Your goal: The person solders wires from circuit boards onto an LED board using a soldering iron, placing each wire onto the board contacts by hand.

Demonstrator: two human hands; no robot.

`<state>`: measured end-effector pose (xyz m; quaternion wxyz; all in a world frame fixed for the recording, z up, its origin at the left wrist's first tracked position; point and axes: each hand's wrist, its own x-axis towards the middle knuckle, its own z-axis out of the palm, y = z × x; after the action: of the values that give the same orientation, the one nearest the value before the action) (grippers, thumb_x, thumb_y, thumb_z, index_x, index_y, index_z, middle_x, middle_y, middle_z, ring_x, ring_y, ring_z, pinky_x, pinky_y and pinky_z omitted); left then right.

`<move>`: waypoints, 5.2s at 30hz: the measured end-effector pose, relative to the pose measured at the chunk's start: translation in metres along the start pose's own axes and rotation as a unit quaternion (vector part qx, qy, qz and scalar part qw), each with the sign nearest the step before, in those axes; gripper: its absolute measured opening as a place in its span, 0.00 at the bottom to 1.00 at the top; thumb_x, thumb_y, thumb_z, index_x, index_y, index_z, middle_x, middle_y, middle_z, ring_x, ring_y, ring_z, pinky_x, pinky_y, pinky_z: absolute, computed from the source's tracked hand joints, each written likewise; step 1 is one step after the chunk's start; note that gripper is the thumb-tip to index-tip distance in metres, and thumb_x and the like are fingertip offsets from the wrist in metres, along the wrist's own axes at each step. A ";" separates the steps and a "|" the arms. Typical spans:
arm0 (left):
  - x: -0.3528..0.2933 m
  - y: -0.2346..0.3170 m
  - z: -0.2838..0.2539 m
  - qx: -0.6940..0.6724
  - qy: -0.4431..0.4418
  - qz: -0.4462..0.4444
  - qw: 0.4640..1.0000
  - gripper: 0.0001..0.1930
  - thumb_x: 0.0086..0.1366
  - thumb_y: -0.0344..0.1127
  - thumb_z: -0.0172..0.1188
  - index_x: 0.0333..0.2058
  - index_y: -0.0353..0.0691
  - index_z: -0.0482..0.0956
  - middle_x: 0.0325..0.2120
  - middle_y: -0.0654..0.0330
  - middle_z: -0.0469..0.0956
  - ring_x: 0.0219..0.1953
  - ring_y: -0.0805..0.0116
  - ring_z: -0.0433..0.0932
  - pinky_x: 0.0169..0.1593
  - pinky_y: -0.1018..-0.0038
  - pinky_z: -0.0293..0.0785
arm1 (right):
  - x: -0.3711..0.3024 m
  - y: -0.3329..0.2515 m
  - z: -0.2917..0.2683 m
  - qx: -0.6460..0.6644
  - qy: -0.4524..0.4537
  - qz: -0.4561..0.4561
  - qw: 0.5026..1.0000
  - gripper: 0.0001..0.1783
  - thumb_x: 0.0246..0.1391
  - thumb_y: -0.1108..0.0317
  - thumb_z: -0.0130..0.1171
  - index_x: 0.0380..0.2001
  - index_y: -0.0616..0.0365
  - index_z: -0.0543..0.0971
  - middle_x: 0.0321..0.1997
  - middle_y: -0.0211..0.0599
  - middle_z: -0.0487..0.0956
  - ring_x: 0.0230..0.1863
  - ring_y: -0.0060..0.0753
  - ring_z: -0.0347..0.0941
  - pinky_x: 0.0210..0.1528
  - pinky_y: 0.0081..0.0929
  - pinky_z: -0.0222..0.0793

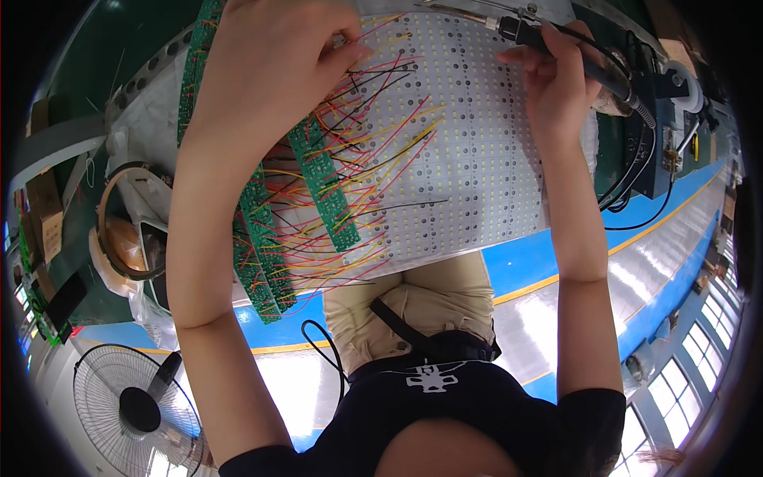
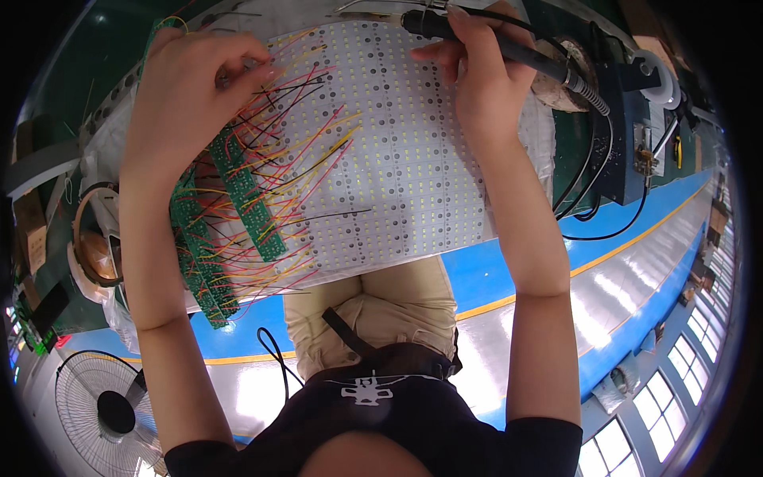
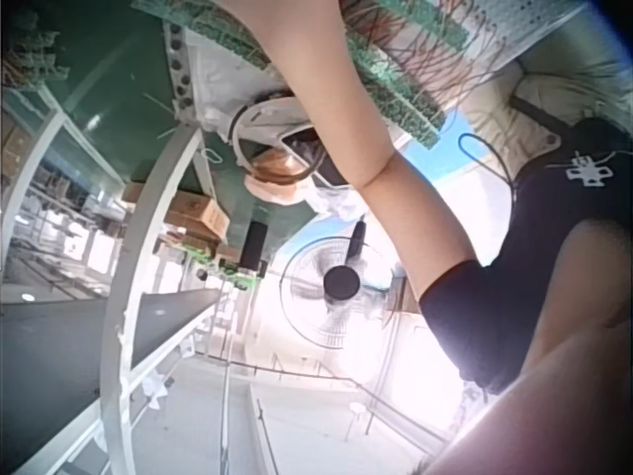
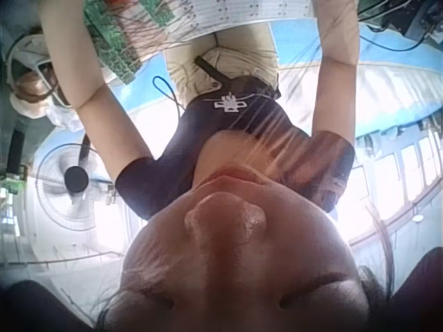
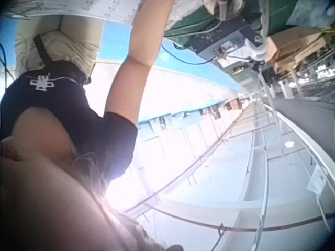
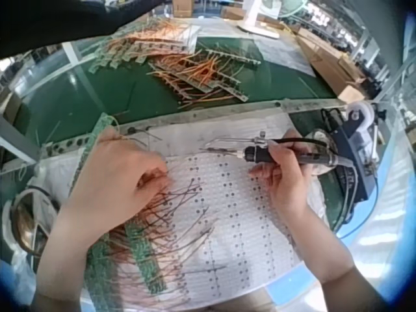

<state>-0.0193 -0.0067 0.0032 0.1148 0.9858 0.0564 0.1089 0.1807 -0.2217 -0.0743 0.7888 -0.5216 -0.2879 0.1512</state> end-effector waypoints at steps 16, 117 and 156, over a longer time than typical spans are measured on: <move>0.003 -0.008 0.014 -0.029 0.047 0.045 0.997 0.05 0.61 0.30 0.64 0.35 0.39 0.85 0.30 0.59 0.81 0.31 0.57 0.77 0.44 0.64 0.70 | 0.002 -0.001 0.002 -0.007 -0.017 -0.005 1.000 0.09 0.63 0.78 0.51 0.26 0.66 0.75 0.32 0.26 0.65 0.19 0.25 0.69 0.35 0.44 0.87; 0.001 -0.001 0.002 0.027 -0.018 0.108 0.994 0.01 0.51 0.26 0.63 0.25 0.37 0.82 0.27 0.57 0.80 0.36 0.58 0.80 0.52 0.66 0.72 | -0.007 -0.015 0.030 -0.069 -0.053 -0.044 0.995 0.13 0.56 0.76 0.57 0.19 0.69 0.73 0.25 0.31 0.65 0.12 0.21 0.64 0.19 0.26 0.78; 0.000 0.000 0.001 0.051 -0.015 0.117 0.992 0.01 0.51 0.26 0.63 0.24 0.37 0.82 0.26 0.57 0.79 0.35 0.57 0.79 0.51 0.65 0.73 | -0.007 -0.015 0.035 -0.078 -0.030 -0.047 0.995 0.14 0.57 0.77 0.56 0.18 0.65 0.70 0.20 0.30 0.64 0.12 0.18 0.59 0.21 0.28 0.80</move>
<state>-0.0187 -0.0068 0.0027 0.0518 0.9917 -0.0554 0.1036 0.1525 -0.2060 -0.0524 0.7426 -0.5630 -0.3466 0.1068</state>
